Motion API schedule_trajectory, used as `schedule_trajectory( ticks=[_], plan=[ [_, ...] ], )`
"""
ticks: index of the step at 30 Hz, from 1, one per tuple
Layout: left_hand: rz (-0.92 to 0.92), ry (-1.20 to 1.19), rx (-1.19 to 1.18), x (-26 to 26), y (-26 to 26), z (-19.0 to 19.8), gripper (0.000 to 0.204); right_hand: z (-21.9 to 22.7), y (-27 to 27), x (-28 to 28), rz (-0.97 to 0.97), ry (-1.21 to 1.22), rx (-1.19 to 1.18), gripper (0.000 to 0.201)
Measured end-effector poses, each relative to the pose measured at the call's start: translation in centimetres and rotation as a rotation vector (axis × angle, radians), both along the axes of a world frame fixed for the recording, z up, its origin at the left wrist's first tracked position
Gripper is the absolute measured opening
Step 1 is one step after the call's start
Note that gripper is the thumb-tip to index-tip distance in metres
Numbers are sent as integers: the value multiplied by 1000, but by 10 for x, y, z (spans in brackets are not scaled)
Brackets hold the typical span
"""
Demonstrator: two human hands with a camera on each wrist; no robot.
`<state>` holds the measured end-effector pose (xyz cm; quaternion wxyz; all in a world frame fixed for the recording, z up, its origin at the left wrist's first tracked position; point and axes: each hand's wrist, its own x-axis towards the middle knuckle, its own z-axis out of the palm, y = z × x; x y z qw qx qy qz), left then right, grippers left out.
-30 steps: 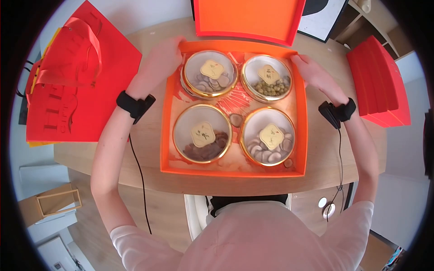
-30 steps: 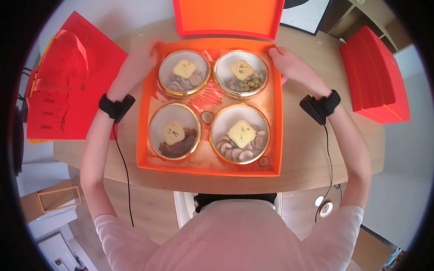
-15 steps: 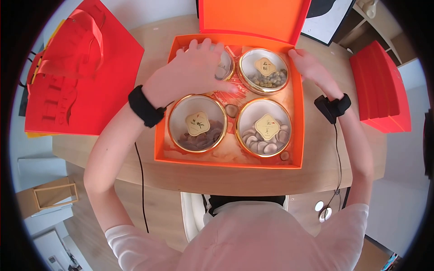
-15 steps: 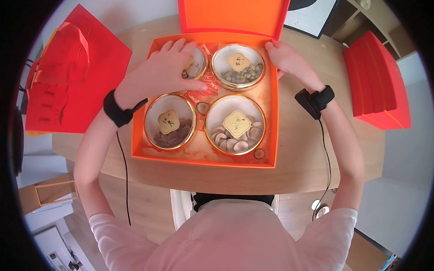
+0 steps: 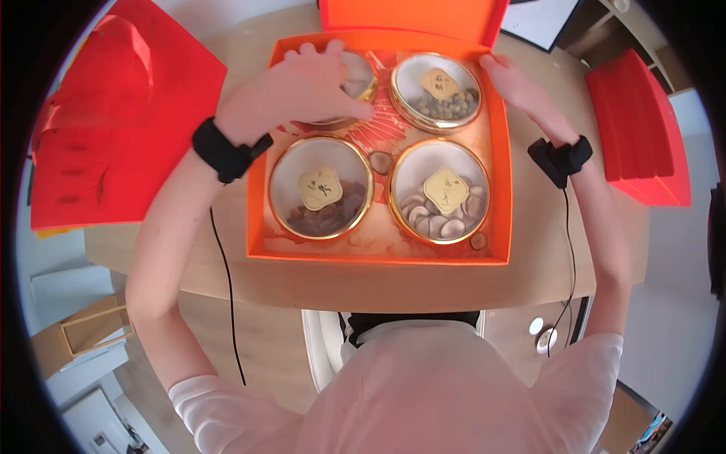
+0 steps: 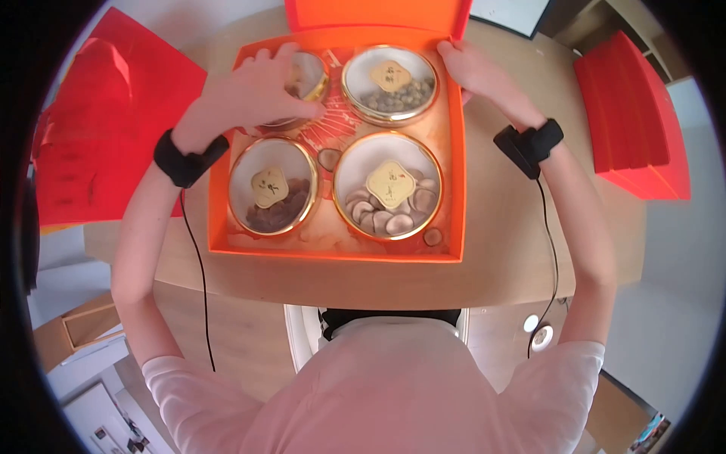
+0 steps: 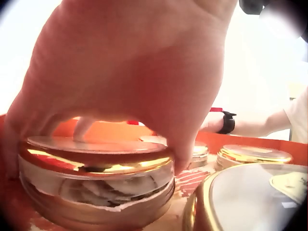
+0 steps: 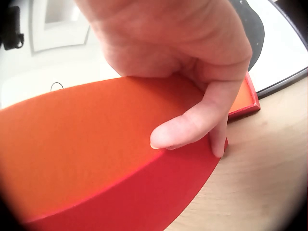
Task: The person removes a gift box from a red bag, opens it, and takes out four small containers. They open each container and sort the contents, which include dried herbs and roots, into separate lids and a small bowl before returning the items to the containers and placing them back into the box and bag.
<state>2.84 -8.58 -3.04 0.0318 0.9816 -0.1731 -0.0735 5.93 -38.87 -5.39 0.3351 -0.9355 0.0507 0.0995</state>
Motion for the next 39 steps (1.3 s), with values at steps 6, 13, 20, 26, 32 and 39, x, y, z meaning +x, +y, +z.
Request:
schedule_trajectory(
  ticks=[6, 13, 20, 26, 32, 39],
  plan=[
    [-7, -12, 116, 8, -2, 3, 123, -32, -40, 38, 69, -34, -72, 55],
    [17, -69, 94, 12, 3, -4, 119, -40, -40, 34, -17, -161, -134, 58],
    [16, -152, 31, 5, 6, -1, 115, -42, -42, 35, 22, -175, -81, 62],
    [42, -6, 102, -23, -25, 41, 112, -51, -54, 41, 3, -187, -145, 65],
    [-42, -67, 194, -32, -24, 40, 112, -50, -50, 40, -27, -156, -112, 66],
    [9, -27, 162, -27, -21, 40, 115, -64, -71, 52, 24, -226, -135, 68]
  ],
)
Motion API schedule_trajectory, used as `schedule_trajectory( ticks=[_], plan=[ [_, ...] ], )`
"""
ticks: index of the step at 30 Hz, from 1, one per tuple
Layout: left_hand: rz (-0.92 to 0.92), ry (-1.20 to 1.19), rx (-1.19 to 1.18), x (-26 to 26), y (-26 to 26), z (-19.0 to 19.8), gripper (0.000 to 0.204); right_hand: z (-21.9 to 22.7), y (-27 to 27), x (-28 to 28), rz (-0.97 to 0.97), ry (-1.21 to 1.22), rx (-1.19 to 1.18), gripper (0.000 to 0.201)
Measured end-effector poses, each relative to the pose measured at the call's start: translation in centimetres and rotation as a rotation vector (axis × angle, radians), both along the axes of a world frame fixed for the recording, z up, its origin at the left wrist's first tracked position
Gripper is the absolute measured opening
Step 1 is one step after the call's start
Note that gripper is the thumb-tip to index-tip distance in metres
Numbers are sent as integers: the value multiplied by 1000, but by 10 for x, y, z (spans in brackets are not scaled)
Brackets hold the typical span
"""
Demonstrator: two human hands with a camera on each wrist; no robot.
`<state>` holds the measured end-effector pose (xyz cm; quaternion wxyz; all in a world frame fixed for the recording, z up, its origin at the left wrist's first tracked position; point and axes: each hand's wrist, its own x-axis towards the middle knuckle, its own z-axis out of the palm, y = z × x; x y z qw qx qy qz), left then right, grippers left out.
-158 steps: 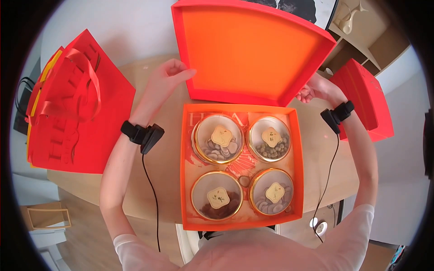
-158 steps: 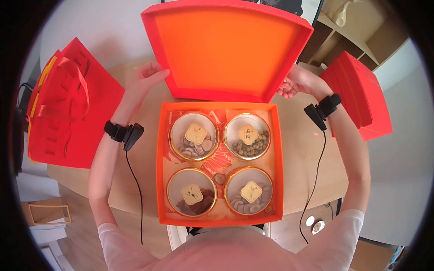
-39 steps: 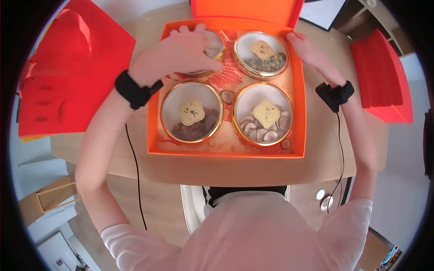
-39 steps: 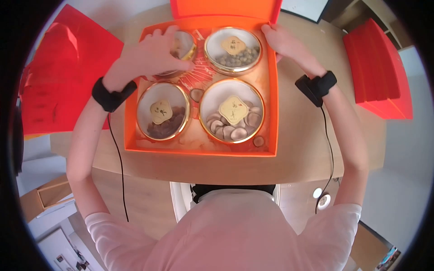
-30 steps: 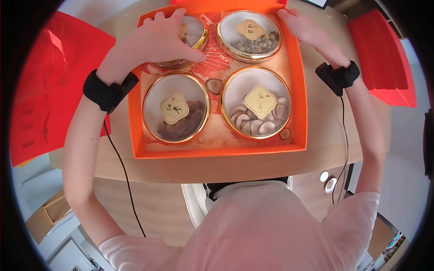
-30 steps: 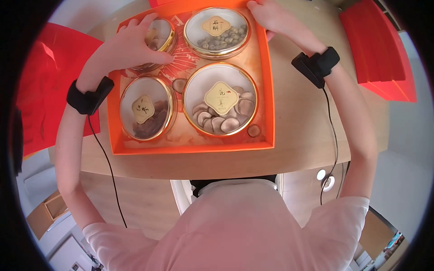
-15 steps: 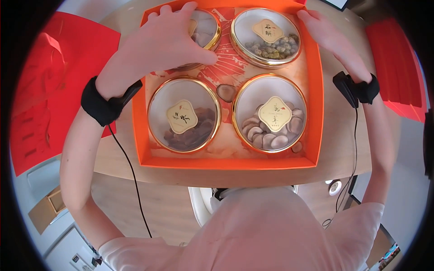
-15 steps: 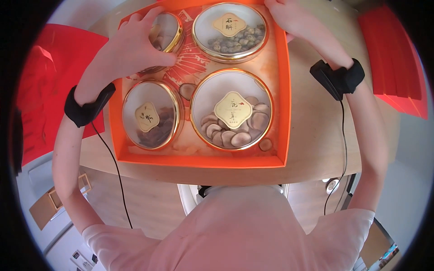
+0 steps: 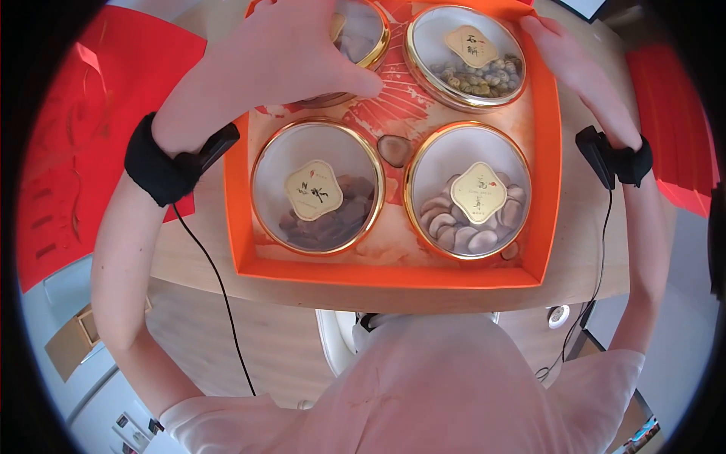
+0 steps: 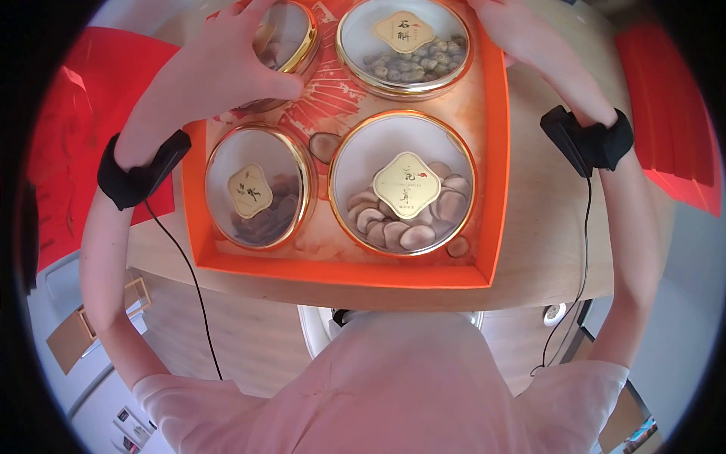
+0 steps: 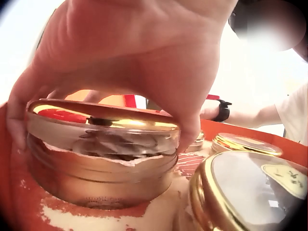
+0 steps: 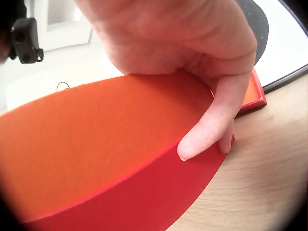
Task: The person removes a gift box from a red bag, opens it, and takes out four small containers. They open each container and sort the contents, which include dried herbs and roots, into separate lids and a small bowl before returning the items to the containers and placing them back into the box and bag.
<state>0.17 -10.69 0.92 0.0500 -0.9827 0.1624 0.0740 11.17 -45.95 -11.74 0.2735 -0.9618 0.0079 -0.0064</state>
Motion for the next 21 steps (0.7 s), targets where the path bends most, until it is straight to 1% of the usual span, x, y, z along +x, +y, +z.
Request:
schedule_trajectory(
  ticks=[2, 4, 7, 8, 10, 13, 17, 19, 21],
  plan=[
    [-11, -5, -36, 1, 5, -2, 116, 1, 0, 0, -14, -6, -26, 68],
    [-61, -39, -40, 0, 9, -2, 116, 3, -3, 0, -25, 15, -39, 69],
    [-116, -77, -98, -6, 18, -5, 114, -3, -12, 4, -24, -25, -27, 70],
    [-137, -82, -124, -7, 21, -6, 114, -3, -12, 2, -26, -1, -25, 71],
    [-186, -101, -186, -13, 28, -7, 113, 7, -8, -2, -31, 30, -24, 72],
    [-261, -117, -281, -27, 41, -11, 112, 32, 18, -24, -1, 68, -113, 70],
    [-293, -96, -343, -41, 53, -14, 110, 39, 33, -37, 72, -157, 46, 59],
    [-295, -86, -361, -47, 57, -14, 109, 53, 50, -59, 112, -286, 170, 54],
    [-303, -77, -377, -50, 56, -14, 108, 75, 54, -79, 265, -246, 266, 56]
  ],
)
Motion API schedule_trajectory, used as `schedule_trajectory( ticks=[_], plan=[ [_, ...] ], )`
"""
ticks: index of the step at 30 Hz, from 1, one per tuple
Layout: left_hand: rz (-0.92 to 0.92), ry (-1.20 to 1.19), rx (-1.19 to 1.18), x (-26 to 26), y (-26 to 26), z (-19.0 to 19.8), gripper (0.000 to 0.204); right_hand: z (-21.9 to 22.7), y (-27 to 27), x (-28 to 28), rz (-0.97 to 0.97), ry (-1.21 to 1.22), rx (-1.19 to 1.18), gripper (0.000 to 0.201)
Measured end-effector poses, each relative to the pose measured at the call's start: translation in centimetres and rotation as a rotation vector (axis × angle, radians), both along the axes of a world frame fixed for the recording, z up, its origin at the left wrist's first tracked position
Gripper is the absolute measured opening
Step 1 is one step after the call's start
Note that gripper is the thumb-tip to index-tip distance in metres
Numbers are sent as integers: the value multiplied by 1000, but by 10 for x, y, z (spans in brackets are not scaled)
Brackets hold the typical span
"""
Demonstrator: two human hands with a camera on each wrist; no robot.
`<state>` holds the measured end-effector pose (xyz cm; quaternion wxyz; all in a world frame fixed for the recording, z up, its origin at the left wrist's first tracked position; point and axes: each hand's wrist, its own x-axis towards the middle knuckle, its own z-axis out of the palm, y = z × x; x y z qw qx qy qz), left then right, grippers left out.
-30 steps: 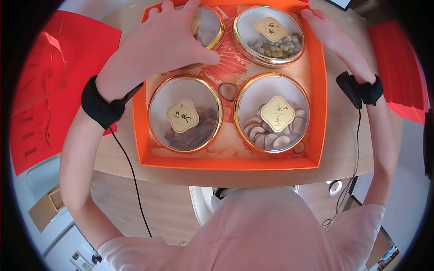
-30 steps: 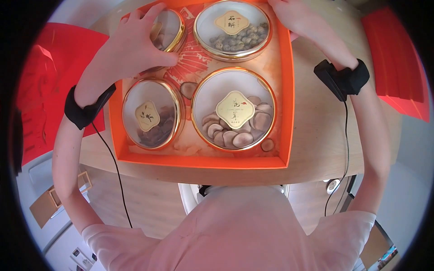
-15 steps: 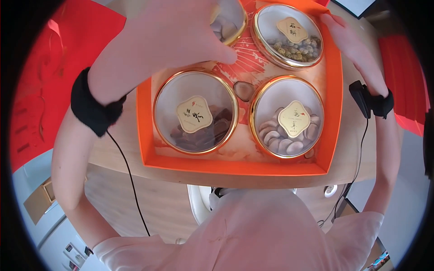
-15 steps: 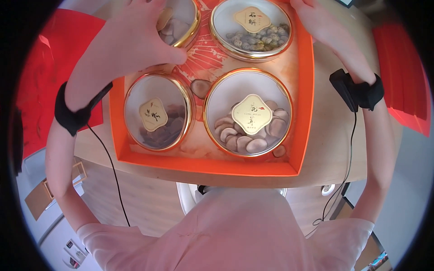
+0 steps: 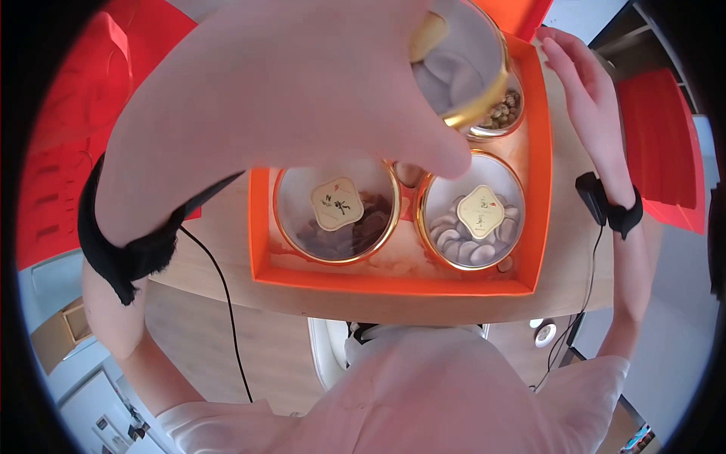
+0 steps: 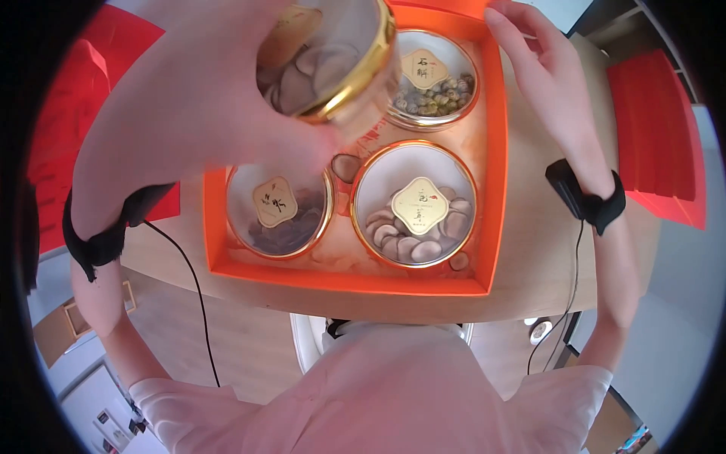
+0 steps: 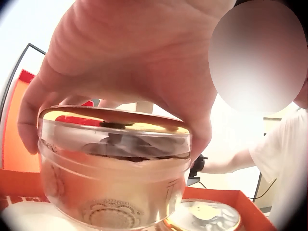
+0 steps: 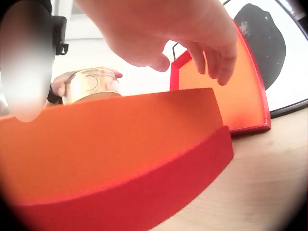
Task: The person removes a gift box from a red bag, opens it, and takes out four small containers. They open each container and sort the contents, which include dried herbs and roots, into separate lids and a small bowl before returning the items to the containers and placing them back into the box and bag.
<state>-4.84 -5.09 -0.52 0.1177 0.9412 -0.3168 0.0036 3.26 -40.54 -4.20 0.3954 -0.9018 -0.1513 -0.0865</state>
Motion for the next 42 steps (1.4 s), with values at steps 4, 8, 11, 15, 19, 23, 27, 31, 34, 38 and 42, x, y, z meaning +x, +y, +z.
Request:
schedule_trajectory(
  ticks=[4, 8, 11, 15, 19, 23, 27, 31, 34, 38, 42],
  plan=[
    [-25, 20, -26, 1, -7, 3, 107, 16, 9, -38, 177, 504, 610, 71],
    [-85, 28, -39, 4, -31, 13, 105, 13, 13, -71, 683, 954, 1304, 88],
    [-154, 31, -43, 8, -55, 25, 104, 23, 29, -99, 421, 998, 1431, 84],
    [-221, 77, -12, 13, -93, 39, 102, -6, 6, -106, 689, 1125, 1573, 95],
    [-243, 183, 45, 22, -123, 48, 100, -16, -8, -115, 912, 1130, 1602, 101],
    [-238, 278, 68, 29, -143, 59, 99, -11, -25, -129, 637, 1127, 1601, 101],
    [-226, 367, 73, 35, -156, 62, 97, -13, -54, -151, 408, 1138, 1374, 95],
    [-212, 435, 55, 41, -164, 63, 95, -23, -71, -156, 307, 1153, 1376, 88],
    [-208, 467, 43, 46, -172, 67, 94, -37, -77, -148, 276, 1167, 1562, 83],
    [-215, 475, 38, 48, -188, 76, 92, -52, -90, -149, 305, 1201, 1710, 78],
    [-219, 434, 71, 48, -210, 91, 91, -60, -101, -160, 303, 1119, 1564, 79]
  ],
)
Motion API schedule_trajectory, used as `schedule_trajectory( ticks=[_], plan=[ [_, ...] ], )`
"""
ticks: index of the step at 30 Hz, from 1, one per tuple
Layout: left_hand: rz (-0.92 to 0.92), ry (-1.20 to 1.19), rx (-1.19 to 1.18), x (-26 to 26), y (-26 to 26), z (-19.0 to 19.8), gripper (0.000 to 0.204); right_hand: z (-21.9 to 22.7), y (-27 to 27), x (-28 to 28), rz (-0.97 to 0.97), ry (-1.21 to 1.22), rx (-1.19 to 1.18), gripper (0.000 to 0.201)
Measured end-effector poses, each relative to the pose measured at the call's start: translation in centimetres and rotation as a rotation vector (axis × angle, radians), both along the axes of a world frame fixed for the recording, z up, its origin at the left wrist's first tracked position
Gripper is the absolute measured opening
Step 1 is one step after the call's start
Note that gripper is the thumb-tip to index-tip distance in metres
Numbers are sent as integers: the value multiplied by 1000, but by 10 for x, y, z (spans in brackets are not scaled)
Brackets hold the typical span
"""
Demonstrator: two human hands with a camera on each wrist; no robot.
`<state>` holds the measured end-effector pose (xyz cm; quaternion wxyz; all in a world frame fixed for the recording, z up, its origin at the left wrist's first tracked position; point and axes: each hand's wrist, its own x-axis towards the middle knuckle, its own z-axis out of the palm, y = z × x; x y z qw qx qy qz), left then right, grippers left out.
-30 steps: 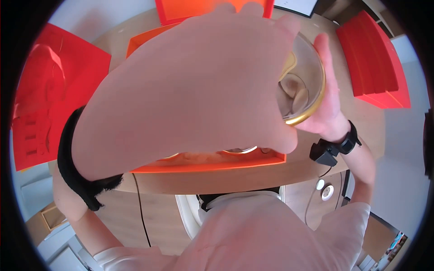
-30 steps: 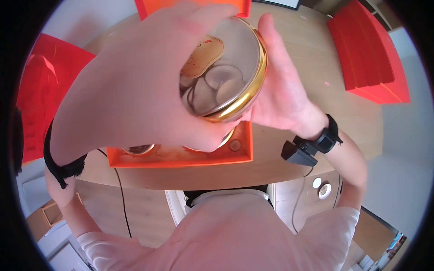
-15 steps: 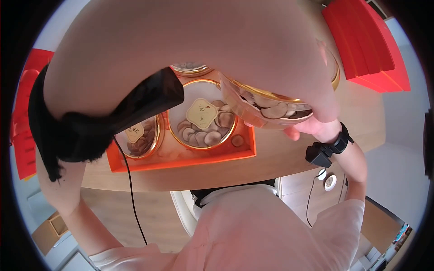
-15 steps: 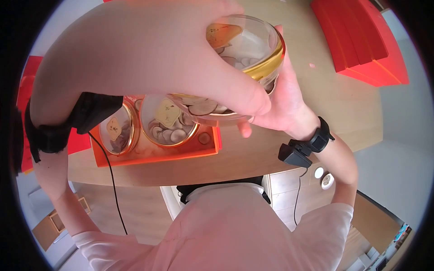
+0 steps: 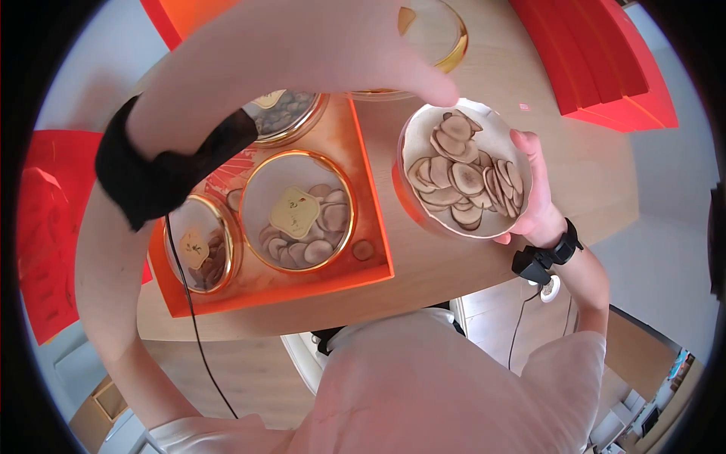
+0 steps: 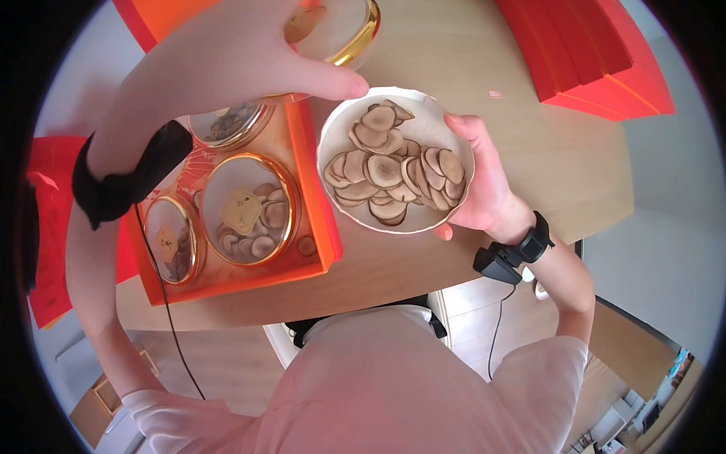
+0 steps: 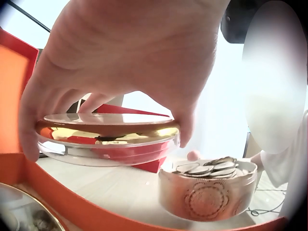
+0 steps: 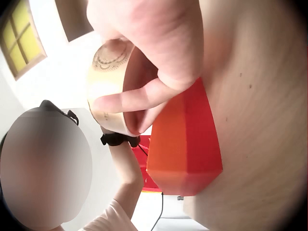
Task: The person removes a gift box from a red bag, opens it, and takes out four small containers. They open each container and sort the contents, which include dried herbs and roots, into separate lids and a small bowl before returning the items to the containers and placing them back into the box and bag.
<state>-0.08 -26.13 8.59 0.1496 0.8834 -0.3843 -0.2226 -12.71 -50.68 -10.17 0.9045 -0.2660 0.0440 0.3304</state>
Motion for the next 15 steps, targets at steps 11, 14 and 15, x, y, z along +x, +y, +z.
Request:
schedule_trajectory(
  ticks=[11, 14, 15],
  plan=[
    [-86, -458, 270, 4, -33, -79, 84, -3, -14, -25, -104, 46, -324, 81],
    [-177, -515, 277, 12, -41, -90, 88, -4, -17, -24, -170, 75, -336, 84],
    [-200, -525, 252, 14, -42, -93, 87, -8, -19, -24, -171, 74, -338, 84]
  ],
)
